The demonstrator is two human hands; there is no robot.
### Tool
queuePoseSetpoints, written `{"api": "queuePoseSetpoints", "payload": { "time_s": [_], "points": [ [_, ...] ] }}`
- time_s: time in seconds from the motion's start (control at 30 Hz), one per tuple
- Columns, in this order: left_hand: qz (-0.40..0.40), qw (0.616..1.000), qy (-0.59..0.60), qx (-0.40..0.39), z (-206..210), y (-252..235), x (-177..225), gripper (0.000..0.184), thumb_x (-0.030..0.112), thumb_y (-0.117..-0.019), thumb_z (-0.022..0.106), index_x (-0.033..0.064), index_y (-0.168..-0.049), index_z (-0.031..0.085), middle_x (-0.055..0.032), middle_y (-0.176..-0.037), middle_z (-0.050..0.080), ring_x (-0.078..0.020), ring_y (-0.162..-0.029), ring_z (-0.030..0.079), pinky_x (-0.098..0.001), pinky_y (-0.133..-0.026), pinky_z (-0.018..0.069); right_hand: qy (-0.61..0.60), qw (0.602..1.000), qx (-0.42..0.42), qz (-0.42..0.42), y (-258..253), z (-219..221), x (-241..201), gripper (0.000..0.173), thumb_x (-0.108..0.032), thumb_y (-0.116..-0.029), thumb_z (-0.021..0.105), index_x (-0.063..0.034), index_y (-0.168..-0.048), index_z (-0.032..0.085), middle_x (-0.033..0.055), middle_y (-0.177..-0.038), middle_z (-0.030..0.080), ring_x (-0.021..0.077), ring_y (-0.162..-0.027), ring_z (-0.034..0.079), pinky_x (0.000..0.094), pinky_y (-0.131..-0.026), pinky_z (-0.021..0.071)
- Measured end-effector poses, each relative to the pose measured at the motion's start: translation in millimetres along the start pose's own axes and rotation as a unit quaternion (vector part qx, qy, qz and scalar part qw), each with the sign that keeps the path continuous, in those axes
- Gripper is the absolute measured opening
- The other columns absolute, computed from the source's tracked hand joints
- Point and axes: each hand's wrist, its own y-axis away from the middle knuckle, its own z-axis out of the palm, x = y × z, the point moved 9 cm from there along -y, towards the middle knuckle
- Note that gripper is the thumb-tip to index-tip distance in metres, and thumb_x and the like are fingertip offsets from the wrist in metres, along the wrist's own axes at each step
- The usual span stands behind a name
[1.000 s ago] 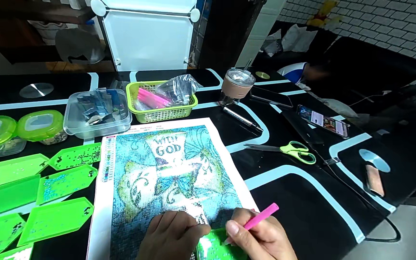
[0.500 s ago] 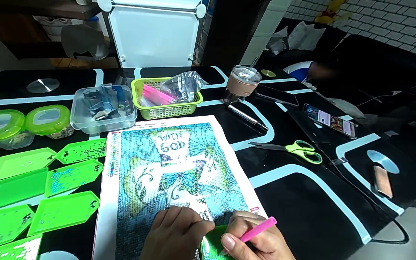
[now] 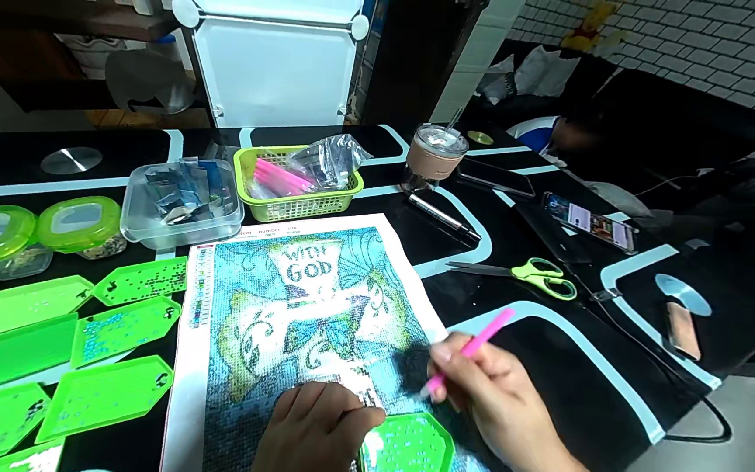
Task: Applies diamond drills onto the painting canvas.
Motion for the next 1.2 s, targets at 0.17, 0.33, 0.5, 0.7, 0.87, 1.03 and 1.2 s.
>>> {"api": "queuePoseSetpoints", "payload": {
  "time_s": [0.17, 0.33, 0.5, 0.7, 0.87, 1.03, 1.2],
  "points": [
    [-0.001, 1.000, 0.002, -0.002, 0.1, 0.2, 0.2, 0.044, 0.042, -0.0821, 0.081, 0.0176, -0.118, 0.076, -0.0069, -0.104, 0.072, -0.0282, -0.100, 0.064, -0.0458, -0.087, 0.0477, 0.066, 0.997, 0.034, -0.001, -23.0, -8.8, 10.2, 0.024, -0.020, -0.1050, 0.056, -0.0127, -0.086, 0.069, -0.0060, -0.073, 0.068, -0.0017, -0.060, 0.061, 0.0126, -0.054, 0.0493],
    [-0.003, 1.000, 0.000, 0.001, 0.3, 1.1, -0.2, 0.044, 0.042, -0.0816, 0.081, 0.0174, -0.118, 0.076, -0.0068, -0.105, 0.072, -0.0281, -0.101, 0.064, -0.0456, -0.088, 0.0471, 0.101, 0.992, 0.025, -0.066, -23.9, 1.1, 8.3, 0.021, -0.019, -0.1050, 0.058, -0.0112, -0.089, 0.069, -0.0062, -0.075, 0.068, -0.0013, -0.065, 0.063, 0.0136, -0.060, 0.0529],
    [0.000, 1.000, 0.001, 0.005, -0.5, 1.2, -0.2, 0.044, 0.042, -0.0814, 0.081, 0.0170, -0.118, 0.077, -0.0070, -0.105, 0.072, -0.0284, -0.101, 0.065, -0.0462, -0.088, 0.0477, 0.121, 0.989, 0.018, -0.078, -24.6, 3.8, 9.5, 0.023, -0.019, -0.1049, 0.057, -0.0099, -0.087, 0.069, -0.0066, -0.073, 0.066, -0.0024, -0.064, 0.062, 0.0126, -0.059, 0.0517],
    [0.000, 1.000, 0.001, 0.004, -0.8, 1.1, 0.7, 0.044, 0.041, -0.0814, 0.081, 0.0170, -0.118, 0.077, -0.0072, -0.105, 0.072, -0.0287, -0.101, 0.065, -0.0458, -0.088, 0.0480, 0.133, 0.988, 0.014, -0.075, -24.0, 5.4, 10.1, 0.024, -0.020, -0.1050, 0.057, -0.0102, -0.086, 0.068, -0.0072, -0.072, 0.066, -0.0032, -0.063, 0.061, 0.0121, -0.058, 0.0506],
    [-0.001, 1.000, -0.004, 0.003, 0.0, 1.2, 0.4, 0.044, 0.042, -0.0809, 0.081, 0.0183, -0.118, 0.077, -0.0064, -0.105, 0.072, -0.0282, -0.101, 0.065, -0.0455, -0.088, 0.0478, 0.175, 0.979, -0.001, -0.103, -23.4, 9.4, 6.8, 0.026, -0.022, -0.1063, 0.056, -0.0087, -0.086, 0.066, -0.0061, -0.071, 0.063, -0.0035, -0.063, 0.059, 0.0122, -0.058, 0.0492],
    [0.001, 1.000, -0.007, 0.005, -0.2, 0.6, 0.6, 0.044, 0.042, -0.0809, 0.081, 0.0185, -0.118, 0.077, -0.0064, -0.104, 0.072, -0.0278, -0.101, 0.064, -0.0451, -0.087, 0.0478, 0.225, 0.965, -0.008, -0.132, -21.3, 12.0, 3.1, 0.030, -0.024, -0.1071, 0.054, -0.0066, -0.086, 0.066, -0.0043, -0.070, 0.062, -0.0039, -0.063, 0.057, 0.0116, -0.059, 0.0472],
    [0.001, 1.000, -0.006, 0.008, -0.9, 0.6, 0.1, 0.044, 0.042, -0.0808, 0.081, 0.0183, -0.117, 0.077, -0.0055, -0.104, 0.072, -0.0274, -0.100, 0.065, -0.0444, -0.086, 0.0481, 0.226, 0.965, 0.000, -0.130, -21.3, 11.4, 3.8, 0.029, -0.023, -0.1067, 0.054, -0.0066, -0.086, 0.067, -0.0046, -0.070, 0.062, -0.0042, -0.063, 0.057, 0.0114, -0.059, 0.0474]
  ]
}}
